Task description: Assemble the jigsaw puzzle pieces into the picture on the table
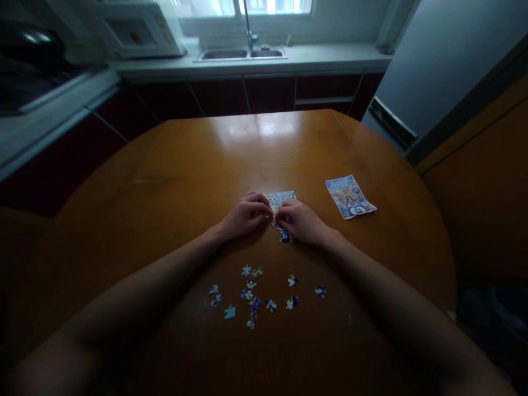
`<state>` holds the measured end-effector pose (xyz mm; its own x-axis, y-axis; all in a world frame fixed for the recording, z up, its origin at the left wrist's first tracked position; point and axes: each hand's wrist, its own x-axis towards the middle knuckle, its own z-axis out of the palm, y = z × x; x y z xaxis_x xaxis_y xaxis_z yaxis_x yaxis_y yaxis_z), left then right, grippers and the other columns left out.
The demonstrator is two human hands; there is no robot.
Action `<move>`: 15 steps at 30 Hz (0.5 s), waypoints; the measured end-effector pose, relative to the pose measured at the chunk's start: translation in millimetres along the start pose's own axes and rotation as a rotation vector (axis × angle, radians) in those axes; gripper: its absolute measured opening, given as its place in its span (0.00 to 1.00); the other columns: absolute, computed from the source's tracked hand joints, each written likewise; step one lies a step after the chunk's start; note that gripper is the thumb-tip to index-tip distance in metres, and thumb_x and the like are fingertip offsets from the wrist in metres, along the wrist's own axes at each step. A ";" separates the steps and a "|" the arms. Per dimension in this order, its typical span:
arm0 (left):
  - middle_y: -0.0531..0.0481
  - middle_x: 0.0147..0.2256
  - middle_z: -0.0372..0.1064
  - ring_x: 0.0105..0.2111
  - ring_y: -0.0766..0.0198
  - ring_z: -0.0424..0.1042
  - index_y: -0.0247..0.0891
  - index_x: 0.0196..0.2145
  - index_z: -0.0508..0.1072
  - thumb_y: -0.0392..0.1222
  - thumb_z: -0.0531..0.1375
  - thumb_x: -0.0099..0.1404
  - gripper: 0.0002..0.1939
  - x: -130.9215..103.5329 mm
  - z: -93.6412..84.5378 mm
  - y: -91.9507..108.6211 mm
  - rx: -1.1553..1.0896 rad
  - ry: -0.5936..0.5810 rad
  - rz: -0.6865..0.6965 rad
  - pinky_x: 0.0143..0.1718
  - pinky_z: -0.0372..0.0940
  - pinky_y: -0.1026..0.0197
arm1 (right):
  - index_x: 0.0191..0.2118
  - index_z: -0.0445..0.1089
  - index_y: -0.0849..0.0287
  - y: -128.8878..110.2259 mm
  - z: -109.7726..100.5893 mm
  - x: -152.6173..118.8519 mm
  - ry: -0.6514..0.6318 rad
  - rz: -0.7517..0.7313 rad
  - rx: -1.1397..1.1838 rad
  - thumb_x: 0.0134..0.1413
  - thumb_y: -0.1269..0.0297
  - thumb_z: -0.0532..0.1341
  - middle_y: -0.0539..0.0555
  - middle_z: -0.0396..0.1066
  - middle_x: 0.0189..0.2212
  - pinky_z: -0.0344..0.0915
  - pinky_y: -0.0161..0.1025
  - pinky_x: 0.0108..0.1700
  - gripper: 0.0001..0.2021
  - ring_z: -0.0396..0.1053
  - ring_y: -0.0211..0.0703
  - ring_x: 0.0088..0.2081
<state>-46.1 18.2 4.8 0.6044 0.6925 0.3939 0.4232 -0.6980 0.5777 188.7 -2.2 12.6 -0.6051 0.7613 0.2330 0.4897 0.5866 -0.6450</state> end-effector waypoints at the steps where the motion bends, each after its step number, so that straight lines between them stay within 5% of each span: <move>1: 0.48 0.39 0.75 0.44 0.59 0.70 0.42 0.35 0.82 0.36 0.61 0.67 0.08 -0.1 -0.7 0.6 -0.007 -0.015 0.012 0.50 0.67 0.52 | 0.35 0.77 0.57 1.0 0.7 -0.2 0.001 -0.006 -0.006 0.61 0.74 0.63 0.54 0.73 0.36 0.66 0.43 0.45 0.06 0.69 0.45 0.41; 15: 0.48 0.39 0.75 0.43 0.60 0.69 0.41 0.35 0.82 0.38 0.64 0.65 0.05 -1.5 -3.8 4.8 0.006 -0.095 0.073 0.49 0.67 0.55 | 0.35 0.75 0.58 5.1 4.0 -5.9 0.054 -0.080 -0.040 0.61 0.74 0.62 0.56 0.71 0.36 0.67 0.44 0.44 0.06 0.69 0.46 0.41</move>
<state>-47.6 14.5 9.6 0.6949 0.6196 0.3650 0.3799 -0.7473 0.5452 192.3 -4.8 5.0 -0.6090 0.7248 0.3222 0.4663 0.6558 -0.5937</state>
